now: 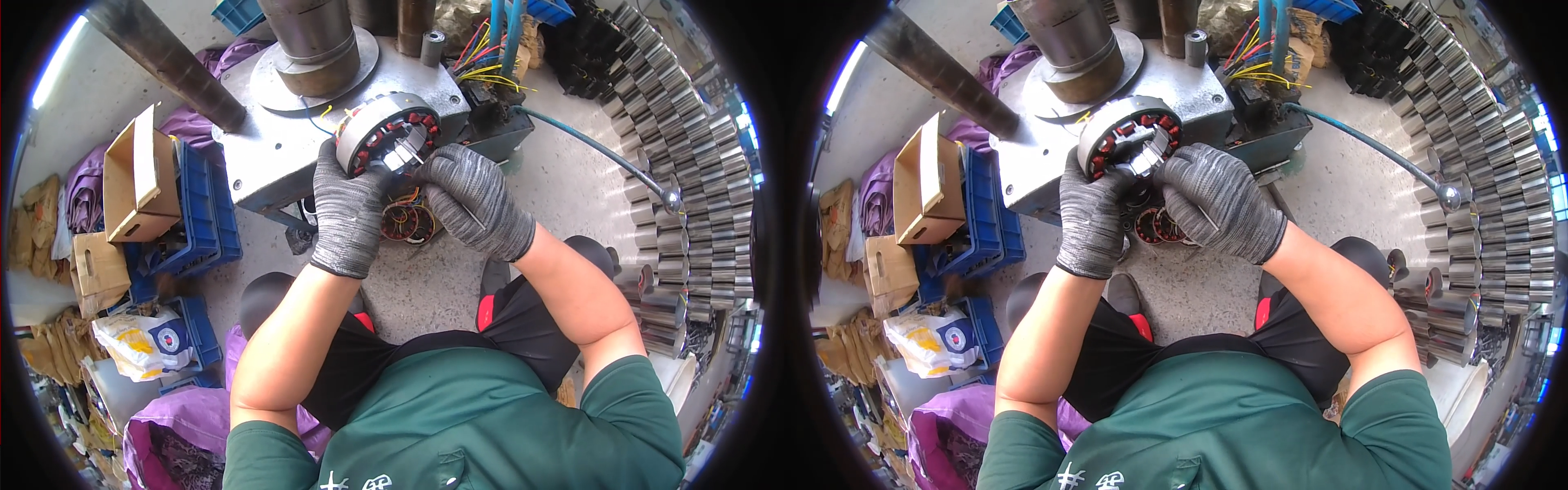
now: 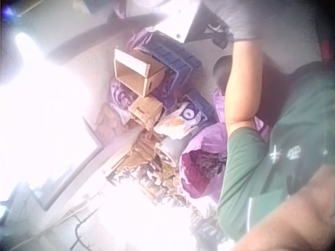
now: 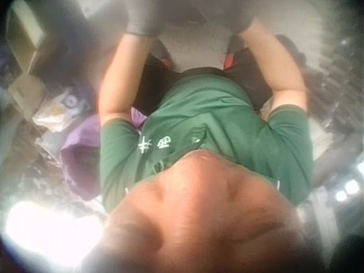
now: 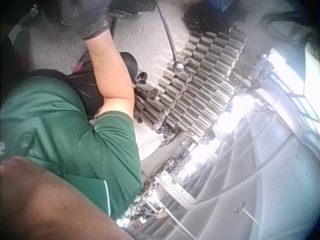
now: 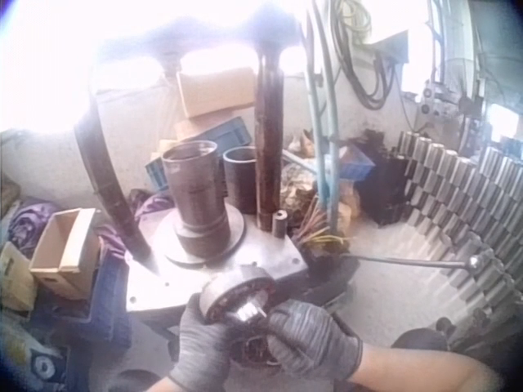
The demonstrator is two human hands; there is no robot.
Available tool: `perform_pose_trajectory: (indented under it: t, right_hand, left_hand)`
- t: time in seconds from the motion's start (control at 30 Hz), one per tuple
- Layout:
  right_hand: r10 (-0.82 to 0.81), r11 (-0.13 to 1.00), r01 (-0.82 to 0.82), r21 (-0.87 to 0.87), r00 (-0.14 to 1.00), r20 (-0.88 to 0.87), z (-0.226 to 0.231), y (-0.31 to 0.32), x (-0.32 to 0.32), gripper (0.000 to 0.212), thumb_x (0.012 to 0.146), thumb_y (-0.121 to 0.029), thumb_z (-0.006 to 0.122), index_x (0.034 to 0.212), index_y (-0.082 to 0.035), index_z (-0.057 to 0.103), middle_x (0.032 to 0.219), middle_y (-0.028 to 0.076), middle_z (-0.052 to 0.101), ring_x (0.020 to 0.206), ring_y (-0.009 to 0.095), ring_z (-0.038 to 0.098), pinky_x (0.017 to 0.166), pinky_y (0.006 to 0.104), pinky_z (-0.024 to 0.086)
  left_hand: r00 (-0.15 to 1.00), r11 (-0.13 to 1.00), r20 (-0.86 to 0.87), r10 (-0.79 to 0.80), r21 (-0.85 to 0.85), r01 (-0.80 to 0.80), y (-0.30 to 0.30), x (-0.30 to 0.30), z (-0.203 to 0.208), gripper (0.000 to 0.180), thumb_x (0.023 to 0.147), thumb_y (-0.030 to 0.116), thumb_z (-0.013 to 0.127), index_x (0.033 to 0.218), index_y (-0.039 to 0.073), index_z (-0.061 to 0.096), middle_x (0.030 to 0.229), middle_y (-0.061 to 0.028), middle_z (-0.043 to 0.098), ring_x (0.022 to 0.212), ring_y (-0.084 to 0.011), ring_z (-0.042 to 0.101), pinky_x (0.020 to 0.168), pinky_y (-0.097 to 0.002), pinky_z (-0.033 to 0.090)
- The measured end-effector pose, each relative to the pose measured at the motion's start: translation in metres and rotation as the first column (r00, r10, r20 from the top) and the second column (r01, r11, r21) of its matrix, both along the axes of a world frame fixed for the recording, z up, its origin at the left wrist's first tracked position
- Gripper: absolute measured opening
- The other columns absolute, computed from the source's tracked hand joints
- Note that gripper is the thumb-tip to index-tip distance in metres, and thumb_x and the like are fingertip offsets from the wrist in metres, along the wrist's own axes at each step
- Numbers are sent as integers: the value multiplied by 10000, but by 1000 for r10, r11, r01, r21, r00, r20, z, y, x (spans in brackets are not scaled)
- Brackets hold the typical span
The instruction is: The person is assembling motor stators by manually inserting components and wiring into a metal frame and using a metal tool. They place the assembled units into metal cylinders and operate a manual press to finalize the assembly.
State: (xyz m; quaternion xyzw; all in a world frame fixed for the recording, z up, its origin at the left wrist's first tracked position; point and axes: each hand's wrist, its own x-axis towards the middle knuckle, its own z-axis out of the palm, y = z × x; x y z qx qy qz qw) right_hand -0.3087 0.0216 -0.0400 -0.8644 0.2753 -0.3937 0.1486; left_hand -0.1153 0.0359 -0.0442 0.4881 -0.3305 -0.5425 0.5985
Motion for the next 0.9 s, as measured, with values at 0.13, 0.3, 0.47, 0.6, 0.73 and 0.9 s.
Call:
perform_pose_trajectory:
  t: [0.13,0.3,0.47,0.6,0.73,0.9]
  right_hand:
    - [-27,999,26,-18,1000,-8,1,3,0,194,898,-115,667,1066,-18,679,898,194,646,868,423,642,785,509,531]
    - [122,985,-121,127,993,2,3,2,-6,174,909,-110,664,1048,-9,690,924,199,662,893,425,658,801,488,543]
    - [162,922,-209,326,973,163,4,0,-10,173,960,-117,644,1060,13,697,940,178,682,877,363,692,807,419,561]
    - [133,892,-213,399,967,219,3,2,-11,161,976,-97,627,1064,19,696,938,182,676,891,361,689,825,423,560]
    - [126,971,-142,193,987,96,5,2,-7,172,967,-111,641,1073,14,695,997,200,671,948,401,678,857,444,556]
    - [48,996,-47,75,999,-13,4,5,-3,198,940,-136,662,1082,-4,700,1100,241,664,1011,435,664,886,485,547]
  left_hand:
    - [998,999,61,-20,-40,22,-1,4,-4,569,868,-51,672,1408,-37,490,1208,-182,694,1047,-244,734,902,-350,647]
    - [997,999,71,36,1,-36,-1,4,6,553,882,-91,659,1407,-2,508,1184,-179,704,1019,-287,755,882,-382,676]
    - [997,998,64,41,-43,-38,-1,7,2,566,862,-88,651,1405,-36,497,1189,-190,698,979,-255,749,845,-350,661]
    - [994,997,101,49,-67,-42,-2,5,0,564,861,-92,642,1404,-30,500,1186,-190,701,972,-251,750,845,-347,659]
    - [997,996,68,41,-76,-35,-3,7,0,558,868,-81,665,1398,-26,501,1166,-185,705,966,-241,749,831,-344,661]
    - [999,999,6,42,9,-42,1,6,13,534,876,-62,690,1377,-25,506,1140,-172,704,956,-227,748,809,-332,660]
